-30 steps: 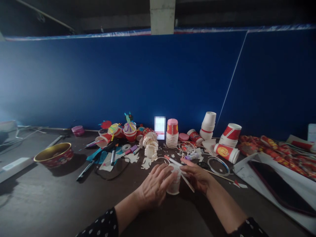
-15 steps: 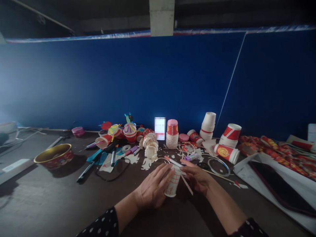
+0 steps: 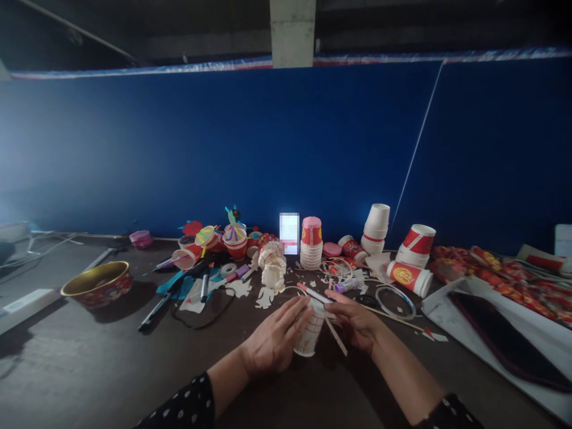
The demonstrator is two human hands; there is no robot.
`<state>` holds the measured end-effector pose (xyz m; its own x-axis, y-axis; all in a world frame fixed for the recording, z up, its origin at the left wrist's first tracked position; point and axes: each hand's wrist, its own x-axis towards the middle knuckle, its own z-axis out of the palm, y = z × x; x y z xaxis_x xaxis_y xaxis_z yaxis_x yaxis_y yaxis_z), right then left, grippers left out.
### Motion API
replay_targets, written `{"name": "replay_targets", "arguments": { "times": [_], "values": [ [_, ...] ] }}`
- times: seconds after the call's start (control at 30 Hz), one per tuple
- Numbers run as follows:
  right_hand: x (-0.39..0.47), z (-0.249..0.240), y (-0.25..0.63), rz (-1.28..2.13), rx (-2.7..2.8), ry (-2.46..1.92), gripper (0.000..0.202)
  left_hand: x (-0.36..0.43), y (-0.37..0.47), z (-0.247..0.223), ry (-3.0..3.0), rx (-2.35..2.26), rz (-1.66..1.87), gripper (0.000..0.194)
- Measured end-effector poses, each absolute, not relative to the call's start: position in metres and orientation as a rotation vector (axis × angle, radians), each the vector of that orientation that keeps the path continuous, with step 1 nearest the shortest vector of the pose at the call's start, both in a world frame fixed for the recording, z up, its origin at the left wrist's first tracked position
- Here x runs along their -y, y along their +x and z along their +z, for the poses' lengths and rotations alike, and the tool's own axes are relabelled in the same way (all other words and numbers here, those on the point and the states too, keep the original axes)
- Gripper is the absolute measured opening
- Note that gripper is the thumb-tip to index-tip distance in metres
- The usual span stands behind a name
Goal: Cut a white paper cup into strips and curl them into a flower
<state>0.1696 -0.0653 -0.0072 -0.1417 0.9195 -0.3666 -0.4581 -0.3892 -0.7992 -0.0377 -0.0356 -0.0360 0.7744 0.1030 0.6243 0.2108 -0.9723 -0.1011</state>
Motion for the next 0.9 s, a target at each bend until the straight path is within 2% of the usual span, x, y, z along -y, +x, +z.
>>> {"name": "replay_targets", "arguments": {
  "times": [0.23, 0.6, 0.9],
  "values": [
    [0.066, -0.007, 0.168, 1.701, 0.656, -1.113, 0.097, 0.036, -0.038, -0.036, -2.72, 0.266, -1.042, 0.052],
    [0.068, -0.003, 0.164, 1.636, 0.675, -1.205, 0.1, 0.038, -0.04, -0.029, -2.616, 0.36, -1.109, 0.042],
    [0.066, -0.014, 0.157, 1.578, 0.685, -1.192, 0.092, 0.051, -0.038, -0.029, -2.49, 0.964, -1.068, 0.041]
  ]
}}
